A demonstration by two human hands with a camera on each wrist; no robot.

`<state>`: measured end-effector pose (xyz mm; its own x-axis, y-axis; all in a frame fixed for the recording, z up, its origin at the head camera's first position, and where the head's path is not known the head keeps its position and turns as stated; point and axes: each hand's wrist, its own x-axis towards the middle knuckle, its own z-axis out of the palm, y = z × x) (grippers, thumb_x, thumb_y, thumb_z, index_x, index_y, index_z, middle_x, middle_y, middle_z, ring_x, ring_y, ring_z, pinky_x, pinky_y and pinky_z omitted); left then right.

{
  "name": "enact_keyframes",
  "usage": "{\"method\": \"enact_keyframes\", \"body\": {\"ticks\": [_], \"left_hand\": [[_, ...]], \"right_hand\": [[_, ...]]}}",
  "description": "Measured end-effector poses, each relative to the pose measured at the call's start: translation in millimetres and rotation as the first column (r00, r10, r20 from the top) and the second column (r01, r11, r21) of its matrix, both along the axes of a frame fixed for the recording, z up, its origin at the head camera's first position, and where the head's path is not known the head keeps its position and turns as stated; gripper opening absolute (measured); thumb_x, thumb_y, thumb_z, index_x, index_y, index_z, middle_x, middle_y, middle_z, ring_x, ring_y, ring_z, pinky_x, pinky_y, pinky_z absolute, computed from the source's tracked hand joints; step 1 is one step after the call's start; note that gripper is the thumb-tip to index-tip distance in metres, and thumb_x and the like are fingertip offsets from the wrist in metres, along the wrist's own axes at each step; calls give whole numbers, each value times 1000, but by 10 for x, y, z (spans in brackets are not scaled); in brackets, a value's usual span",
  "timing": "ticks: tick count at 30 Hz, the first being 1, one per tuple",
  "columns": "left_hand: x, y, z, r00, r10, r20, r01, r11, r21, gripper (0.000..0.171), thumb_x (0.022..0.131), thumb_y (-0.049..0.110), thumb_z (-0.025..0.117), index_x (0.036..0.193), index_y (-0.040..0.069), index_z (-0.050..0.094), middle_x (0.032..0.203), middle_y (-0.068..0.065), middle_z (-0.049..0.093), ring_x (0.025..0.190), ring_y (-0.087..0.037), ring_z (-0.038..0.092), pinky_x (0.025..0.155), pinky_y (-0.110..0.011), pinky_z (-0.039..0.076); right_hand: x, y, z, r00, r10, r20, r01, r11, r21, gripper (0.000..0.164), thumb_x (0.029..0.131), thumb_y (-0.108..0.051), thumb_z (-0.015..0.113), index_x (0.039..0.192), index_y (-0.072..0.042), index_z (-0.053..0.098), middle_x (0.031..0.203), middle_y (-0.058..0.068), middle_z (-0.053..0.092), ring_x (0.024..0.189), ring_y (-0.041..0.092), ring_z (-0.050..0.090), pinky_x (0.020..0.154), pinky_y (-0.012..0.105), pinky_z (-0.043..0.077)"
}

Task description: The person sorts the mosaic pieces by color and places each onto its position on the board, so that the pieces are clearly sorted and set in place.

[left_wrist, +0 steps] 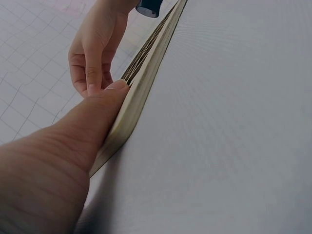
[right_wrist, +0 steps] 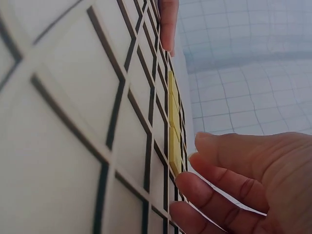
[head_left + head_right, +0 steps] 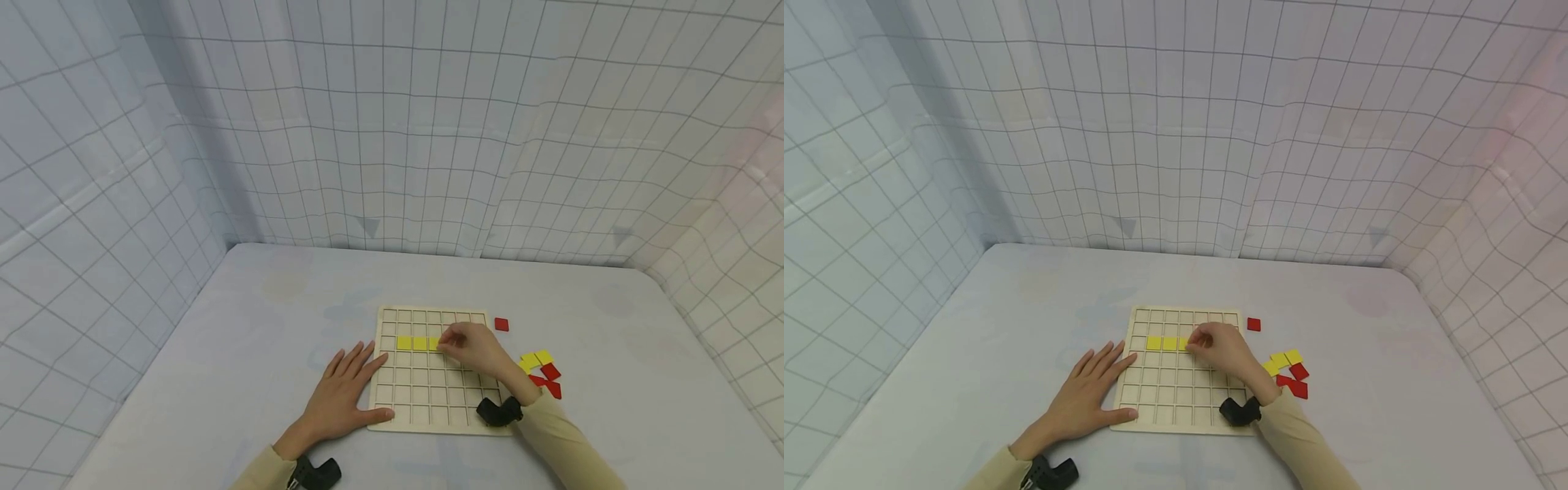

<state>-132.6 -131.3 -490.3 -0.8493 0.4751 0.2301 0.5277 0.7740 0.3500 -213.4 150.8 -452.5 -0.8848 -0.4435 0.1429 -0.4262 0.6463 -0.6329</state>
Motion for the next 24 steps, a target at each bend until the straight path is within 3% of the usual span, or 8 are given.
{"method": "enact_keyframes", "body": {"ticks": [9, 17, 24], "left_hand": [[-12, -13, -14, 1000, -3, 2, 3, 1000, -11, 89, 81, 72, 51, 150, 19, 33, 156, -7, 20, 142, -25, 13, 112, -49, 7], [-7, -4, -8, 1000, -9, -3, 9, 1000, 11, 89, 81, 71, 53, 149, 17, 35, 155, -8, 22, 142, -27, 14, 112, -49, 7], [-19, -8, -15, 1000, -6, -9, 6, 1000, -7, 89, 81, 72, 52, 149, 17, 34, 155, -8, 21, 142, -26, 13, 112, -49, 7]], "right_hand": [[95, 132, -32, 998, 56, -10, -57, 995, -86, 4, 87, -19, 72, 86, -16, 69, 82, -12, 62, 76, 7, 58, 72, 27, 52], [202, 324, -27, 998, -32, -47, 27, 996, -86, 4, 86, -20, 73, 88, -17, 70, 85, -13, 62, 78, 6, 59, 77, 32, 53], [251, 584, -34, 991, -99, -94, 90, 992, -92, 6, 85, -17, 73, 88, -14, 70, 81, -14, 62, 74, 8, 57, 67, 27, 51]]}}
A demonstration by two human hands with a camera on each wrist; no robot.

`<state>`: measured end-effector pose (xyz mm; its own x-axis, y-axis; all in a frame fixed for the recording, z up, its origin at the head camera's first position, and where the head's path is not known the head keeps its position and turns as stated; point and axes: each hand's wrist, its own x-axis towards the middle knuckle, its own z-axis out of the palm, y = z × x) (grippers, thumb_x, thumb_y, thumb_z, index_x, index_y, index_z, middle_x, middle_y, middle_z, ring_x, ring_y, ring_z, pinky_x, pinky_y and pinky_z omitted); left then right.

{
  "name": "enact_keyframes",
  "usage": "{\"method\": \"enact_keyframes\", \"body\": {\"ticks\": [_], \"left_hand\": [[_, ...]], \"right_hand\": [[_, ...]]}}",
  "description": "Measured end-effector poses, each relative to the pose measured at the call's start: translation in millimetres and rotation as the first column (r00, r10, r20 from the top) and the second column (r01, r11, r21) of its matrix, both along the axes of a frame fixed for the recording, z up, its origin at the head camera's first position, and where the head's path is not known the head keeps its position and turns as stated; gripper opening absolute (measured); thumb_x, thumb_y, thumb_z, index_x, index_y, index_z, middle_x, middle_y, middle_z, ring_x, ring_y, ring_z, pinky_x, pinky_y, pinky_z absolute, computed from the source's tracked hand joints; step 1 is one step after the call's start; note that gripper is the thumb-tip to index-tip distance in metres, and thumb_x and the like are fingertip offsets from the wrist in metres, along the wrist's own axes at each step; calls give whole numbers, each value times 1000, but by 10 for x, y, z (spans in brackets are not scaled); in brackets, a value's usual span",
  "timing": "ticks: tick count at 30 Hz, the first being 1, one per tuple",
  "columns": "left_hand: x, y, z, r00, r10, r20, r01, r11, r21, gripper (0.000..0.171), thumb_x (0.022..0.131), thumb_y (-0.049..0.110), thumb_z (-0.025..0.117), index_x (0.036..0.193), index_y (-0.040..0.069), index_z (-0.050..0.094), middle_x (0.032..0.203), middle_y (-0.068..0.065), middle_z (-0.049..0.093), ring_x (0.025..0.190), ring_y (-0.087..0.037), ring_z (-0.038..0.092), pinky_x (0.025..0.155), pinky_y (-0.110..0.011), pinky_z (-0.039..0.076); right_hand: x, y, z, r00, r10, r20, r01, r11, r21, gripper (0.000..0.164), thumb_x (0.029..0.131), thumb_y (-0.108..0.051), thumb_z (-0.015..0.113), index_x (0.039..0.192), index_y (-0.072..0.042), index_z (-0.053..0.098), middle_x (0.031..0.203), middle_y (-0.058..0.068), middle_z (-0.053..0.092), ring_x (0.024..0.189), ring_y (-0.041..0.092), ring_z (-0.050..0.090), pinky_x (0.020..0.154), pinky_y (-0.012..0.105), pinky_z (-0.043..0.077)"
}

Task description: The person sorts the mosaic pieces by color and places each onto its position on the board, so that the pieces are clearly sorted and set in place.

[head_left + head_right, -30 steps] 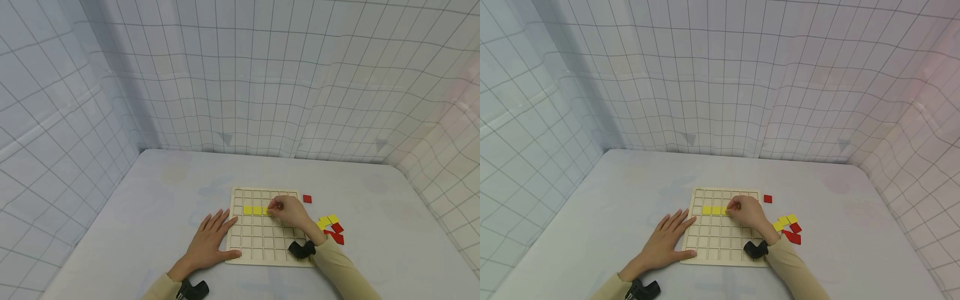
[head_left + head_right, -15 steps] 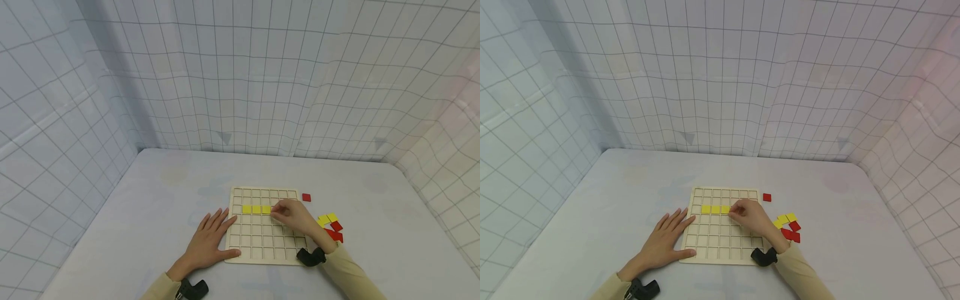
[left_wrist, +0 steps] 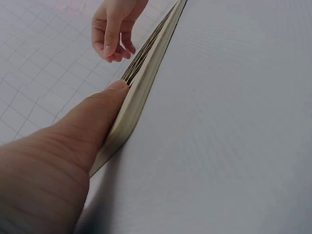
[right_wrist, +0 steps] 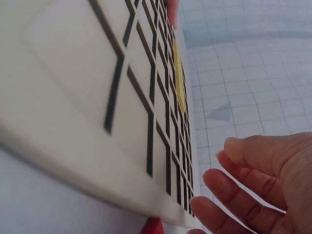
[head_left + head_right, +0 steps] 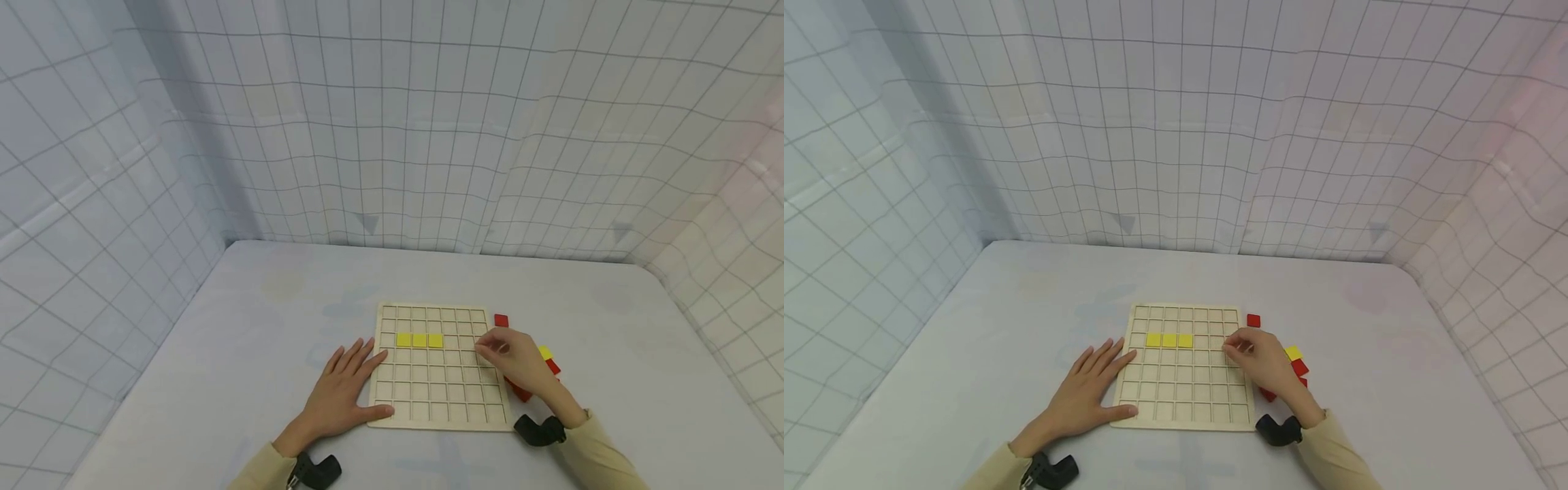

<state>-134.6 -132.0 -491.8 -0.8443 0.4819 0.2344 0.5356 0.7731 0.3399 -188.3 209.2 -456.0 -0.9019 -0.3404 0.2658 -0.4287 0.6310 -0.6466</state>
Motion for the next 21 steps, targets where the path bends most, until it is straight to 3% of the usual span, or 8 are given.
{"method": "enact_keyframes", "body": {"ticks": [7, 12, 17, 21], "left_hand": [[-3, 2, -9, 1000, -2, -31, 3, 1000, 11, 89, 81, 72, 52, 148, 16, 36, 154, -10, 24, 141, -29, 17, 111, -51, 10], [-4, 1, -5, 1000, -3, -27, 4, 1000, 24, 89, 81, 72, 52, 148, 15, 37, 154, -10, 24, 141, -29, 17, 111, -51, 10], [-2, 5, -5, 1000, -6, -15, 6, 1000, 27, 89, 81, 71, 53, 148, 16, 36, 154, -10, 24, 141, -29, 16, 111, -51, 9], [-2, 4, 6, 1000, -1, 5, 1, 1000, -1, 90, 81, 72, 52, 149, 17, 34, 155, -9, 21, 142, -27, 13, 112, -49, 7]], "right_hand": [[58, 260, 24, 995, -94, -10, 95, 995, 20, 8, 84, -15, 74, 90, -13, 69, 84, -8, 63, 73, 13, 57, 59, 26, 50], [57, 438, 41, 986, -163, 42, 160, 985, 58, 19, 81, -21, 78, 95, -10, 69, 91, -1, 64, 83, 21, 56, 66, 34, 50], [48, 572, 12, 985, -157, 65, 149, 983, 111, 32, 76, -25, 82, 98, -6, 69, 96, 4, 65, 91, 27, 53, 74, 41, 48], [40, 625, -8, 992, -111, 53, 104, 987, 122, 31, 74, -20, 84, 97, -6, 70, 96, 5, 65, 91, 26, 51, 77, 43, 45]]}}
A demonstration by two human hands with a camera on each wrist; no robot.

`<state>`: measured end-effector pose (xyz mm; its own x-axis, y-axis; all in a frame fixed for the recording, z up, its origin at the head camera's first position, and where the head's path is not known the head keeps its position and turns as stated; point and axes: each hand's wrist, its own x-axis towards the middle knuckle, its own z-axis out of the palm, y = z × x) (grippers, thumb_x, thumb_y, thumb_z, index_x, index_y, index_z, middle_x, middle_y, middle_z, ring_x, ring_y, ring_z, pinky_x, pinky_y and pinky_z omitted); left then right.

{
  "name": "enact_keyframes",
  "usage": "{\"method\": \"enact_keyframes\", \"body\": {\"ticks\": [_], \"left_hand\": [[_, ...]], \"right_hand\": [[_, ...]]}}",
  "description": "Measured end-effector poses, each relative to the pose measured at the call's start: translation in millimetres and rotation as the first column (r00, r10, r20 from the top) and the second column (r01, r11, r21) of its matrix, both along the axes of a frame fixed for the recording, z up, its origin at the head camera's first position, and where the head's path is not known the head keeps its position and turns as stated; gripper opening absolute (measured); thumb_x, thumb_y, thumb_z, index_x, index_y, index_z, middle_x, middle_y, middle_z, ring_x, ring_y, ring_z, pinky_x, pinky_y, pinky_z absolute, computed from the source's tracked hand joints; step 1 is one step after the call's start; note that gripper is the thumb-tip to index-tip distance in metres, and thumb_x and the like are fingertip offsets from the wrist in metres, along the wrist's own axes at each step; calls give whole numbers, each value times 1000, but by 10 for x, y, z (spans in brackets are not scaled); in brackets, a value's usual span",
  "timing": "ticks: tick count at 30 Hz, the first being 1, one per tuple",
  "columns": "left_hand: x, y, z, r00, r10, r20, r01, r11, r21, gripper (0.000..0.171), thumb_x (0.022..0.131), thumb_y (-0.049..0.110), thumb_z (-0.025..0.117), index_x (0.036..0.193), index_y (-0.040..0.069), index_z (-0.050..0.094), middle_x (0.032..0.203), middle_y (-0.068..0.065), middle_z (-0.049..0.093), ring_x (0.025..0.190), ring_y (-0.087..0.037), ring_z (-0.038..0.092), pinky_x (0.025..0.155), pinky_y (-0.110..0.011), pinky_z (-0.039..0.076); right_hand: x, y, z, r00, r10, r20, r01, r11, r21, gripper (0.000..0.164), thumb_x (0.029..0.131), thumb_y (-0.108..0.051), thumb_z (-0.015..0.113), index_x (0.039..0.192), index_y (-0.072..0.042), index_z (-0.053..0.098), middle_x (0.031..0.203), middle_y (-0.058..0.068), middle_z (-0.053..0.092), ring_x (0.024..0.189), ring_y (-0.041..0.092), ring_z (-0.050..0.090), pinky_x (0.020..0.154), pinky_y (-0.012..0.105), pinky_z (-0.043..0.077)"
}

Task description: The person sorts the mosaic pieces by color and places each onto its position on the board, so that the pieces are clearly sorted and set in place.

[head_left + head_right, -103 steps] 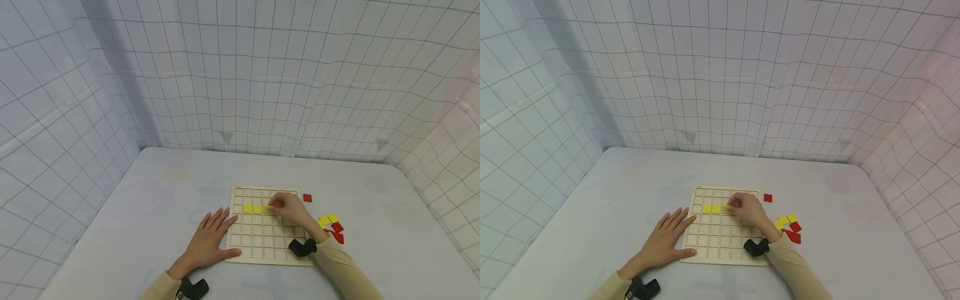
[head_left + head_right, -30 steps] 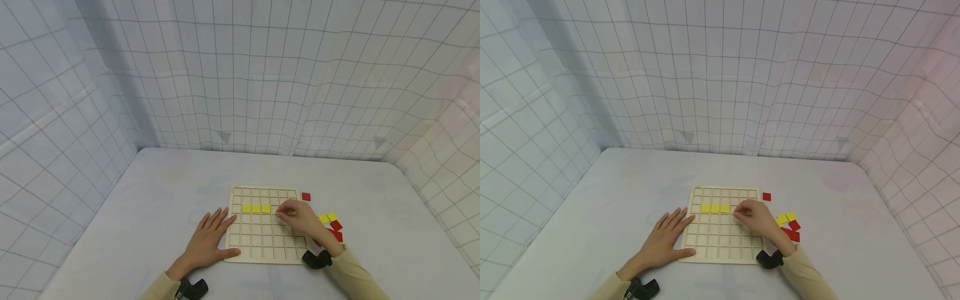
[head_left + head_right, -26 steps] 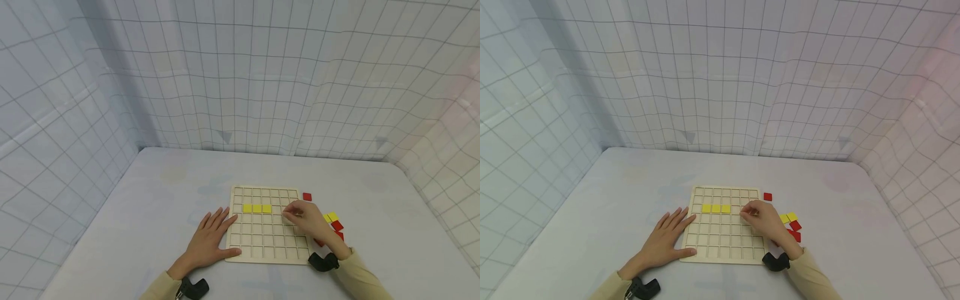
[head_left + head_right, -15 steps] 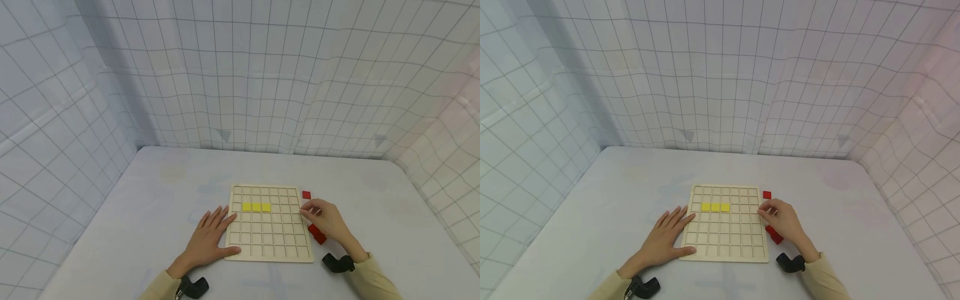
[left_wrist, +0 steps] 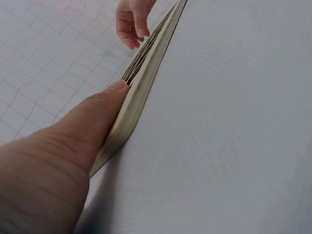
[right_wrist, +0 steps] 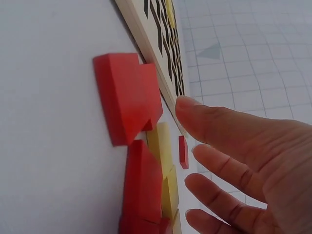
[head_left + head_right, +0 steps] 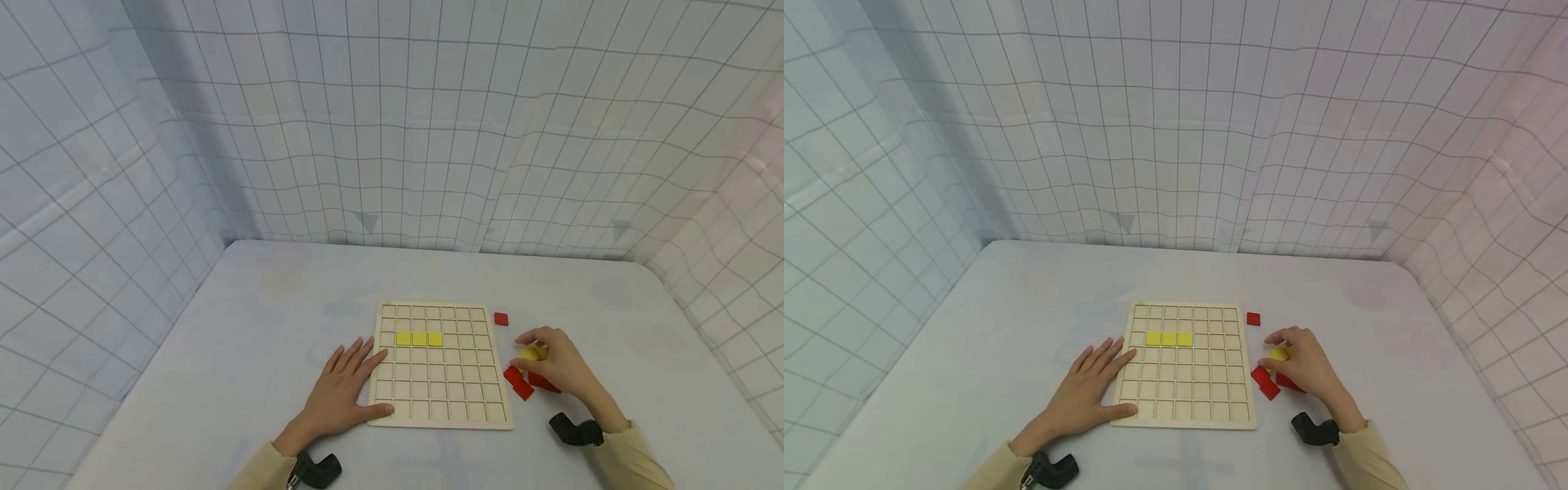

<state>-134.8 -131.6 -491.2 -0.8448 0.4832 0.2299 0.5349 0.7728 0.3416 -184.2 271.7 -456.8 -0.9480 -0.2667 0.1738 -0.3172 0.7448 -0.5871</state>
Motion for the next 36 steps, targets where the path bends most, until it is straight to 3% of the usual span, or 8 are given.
{"method": "enact_keyframes", "body": {"ticks": [4, 11, 23, 28, 36], "left_hand": [[5, 4, 18, 1000, 2, 8, -2, 1000, -5, 90, 81, 71, 53, 149, 16, 34, 156, -8, 21, 142, -26, 13, 112, -49, 7], [8, 13, 39, 1000, 0, 14, 0, 1000, -3, 89, 81, 70, 54, 149, 16, 34, 155, -9, 21, 142, -27, 13, 112, -50, 7], [9, 19, 24, 1000, 0, 17, 0, 1000, 6, 89, 82, 71, 52, 149, 16, 35, 155, -9, 22, 142, -27, 14, 112, -50, 8], [11, 17, 20, 1000, -2, 16, 2, 1000, 8, 89, 81, 71, 53, 149, 17, 34, 155, -8, 21, 142, -26, 13, 112, -49, 7], [14, 4, 17, 1000, 4, 10, -4, 1000, 2, 89, 81, 72, 52, 149, 17, 34, 155, -8, 21, 142, -26, 13, 112, -49, 7]], "right_hand": [[-3, 29, -1, 999, 31, -12, -31, 999, 20, 27, 74, -15, 82, 97, -7, 71, 98, 5, 66, 93, 25, 51, 79, 43, 44], [17, 51, -10, 999, 43, -31, -41, 997, 69, 23, 74, -16, 82, 94, -11, 72, 98, 5, 62, 90, 26, 44, 69, 38, 38], [-17, 53, -47, 999, -30, -20, 32, 994, 104, 12, 76, -19, 81, 82, -18, 70, 97, 9, 57, 97, 34, 41, 73, 46, 35], [-17, 118, -63, 998, 44, -43, -39, 994, 99, 15, 75, -18, 82, 85, -20, 70, 95, 4, 57, 94, 30, 42, 72, 45, 35], [-25, 195, -30, 989, 148, -12, -147, 986, 74, 23, 73, -26, 82, 92, -22, 70, 99, 0, 56, 96, 27, 42, 74, 43, 35]]}}
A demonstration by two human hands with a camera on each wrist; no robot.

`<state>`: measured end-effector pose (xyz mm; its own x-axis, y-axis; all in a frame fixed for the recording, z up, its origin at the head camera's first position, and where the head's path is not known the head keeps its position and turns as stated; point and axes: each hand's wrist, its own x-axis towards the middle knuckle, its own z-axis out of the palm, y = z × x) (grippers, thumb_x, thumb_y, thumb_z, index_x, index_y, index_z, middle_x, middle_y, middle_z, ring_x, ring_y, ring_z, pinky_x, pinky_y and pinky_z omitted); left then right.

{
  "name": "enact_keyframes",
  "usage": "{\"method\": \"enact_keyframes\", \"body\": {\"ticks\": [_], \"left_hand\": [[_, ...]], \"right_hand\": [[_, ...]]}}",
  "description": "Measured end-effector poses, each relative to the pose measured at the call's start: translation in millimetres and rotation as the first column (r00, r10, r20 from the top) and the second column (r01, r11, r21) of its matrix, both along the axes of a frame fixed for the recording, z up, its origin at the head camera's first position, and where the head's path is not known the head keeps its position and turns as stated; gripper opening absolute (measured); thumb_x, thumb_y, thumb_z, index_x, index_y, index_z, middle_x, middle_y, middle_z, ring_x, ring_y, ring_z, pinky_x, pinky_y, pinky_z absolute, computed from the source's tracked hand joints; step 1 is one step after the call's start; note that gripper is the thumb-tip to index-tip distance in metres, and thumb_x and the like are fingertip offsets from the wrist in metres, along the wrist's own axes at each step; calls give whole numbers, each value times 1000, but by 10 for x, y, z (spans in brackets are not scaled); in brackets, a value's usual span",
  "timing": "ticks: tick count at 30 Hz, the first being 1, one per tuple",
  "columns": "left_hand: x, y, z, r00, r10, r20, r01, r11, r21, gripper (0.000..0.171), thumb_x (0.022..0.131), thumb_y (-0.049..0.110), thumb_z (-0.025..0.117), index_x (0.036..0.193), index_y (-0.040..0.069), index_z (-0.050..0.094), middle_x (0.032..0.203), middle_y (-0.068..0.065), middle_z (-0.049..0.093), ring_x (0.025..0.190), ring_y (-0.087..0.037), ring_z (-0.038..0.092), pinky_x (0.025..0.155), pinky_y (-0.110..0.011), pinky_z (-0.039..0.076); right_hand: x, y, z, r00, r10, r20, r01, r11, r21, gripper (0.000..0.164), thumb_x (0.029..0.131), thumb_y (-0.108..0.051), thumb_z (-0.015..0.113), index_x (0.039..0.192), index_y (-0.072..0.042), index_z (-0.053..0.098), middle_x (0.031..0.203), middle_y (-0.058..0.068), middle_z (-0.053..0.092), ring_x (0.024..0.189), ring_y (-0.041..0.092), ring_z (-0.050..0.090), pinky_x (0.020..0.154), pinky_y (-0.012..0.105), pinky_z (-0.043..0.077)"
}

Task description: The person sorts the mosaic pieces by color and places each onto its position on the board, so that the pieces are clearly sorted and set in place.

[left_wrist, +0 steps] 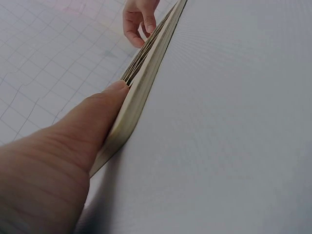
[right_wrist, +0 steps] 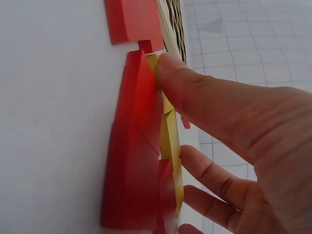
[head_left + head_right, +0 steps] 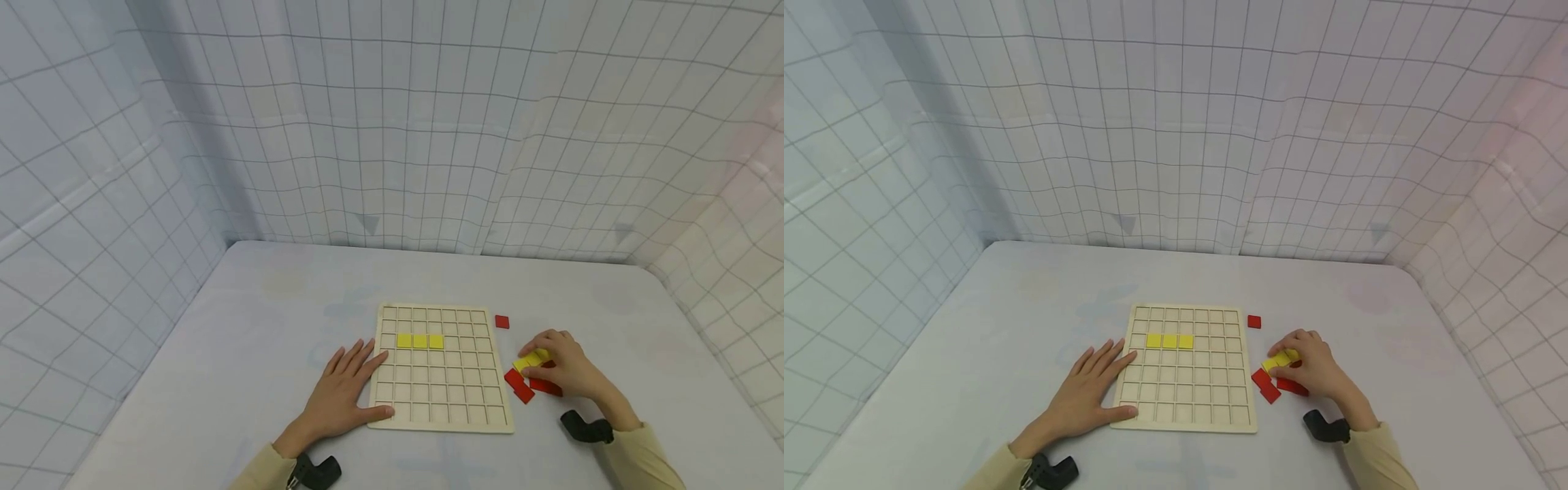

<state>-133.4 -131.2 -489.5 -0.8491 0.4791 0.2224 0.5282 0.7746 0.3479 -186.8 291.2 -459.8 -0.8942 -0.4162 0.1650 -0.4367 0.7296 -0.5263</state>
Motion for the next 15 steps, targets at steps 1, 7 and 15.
{"method": "enact_keyframes", "body": {"ticks": [1, 7, 15], "left_hand": [[0, -3, 2, 1000, 0, 2, 0, 1000, -3, 89, 81, 72, 52, 149, 17, 34, 156, -8, 21, 142, -26, 13, 112, -48, 7], [-5, -9, -6, 1000, 3, 4, -3, 1000, -12, 89, 81, 72, 52, 149, 17, 34, 156, -8, 20, 143, -26, 12, 112, -48, 7], [-4, -9, -15, 1000, -6, -16, 7, 1000, 5, 88, 82, 71, 52, 149, 16, 35, 155, -8, 22, 142, -26, 14, 112, -49, 8]], "right_hand": [[-5, -3, 5, 1000, 2, 3, -2, 1000, -1, 23, 74, -26, 82, 93, -22, 70, 99, 0, 56, 96, 27, 43, 74, 43, 35], [-46, -42, 13, 1000, -20, 16, 20, 1000, -19, 20, 75, -23, 82, 92, -20, 71, 96, -2, 56, 97, 27, 43, 75, 44, 35], [-67, -73, -31, 999, -38, -33, 39, 999, 13, 19, 77, -25, 81, 92, -19, 71, 94, -2, 57, 94, 25, 45, 75, 43, 36]]}}
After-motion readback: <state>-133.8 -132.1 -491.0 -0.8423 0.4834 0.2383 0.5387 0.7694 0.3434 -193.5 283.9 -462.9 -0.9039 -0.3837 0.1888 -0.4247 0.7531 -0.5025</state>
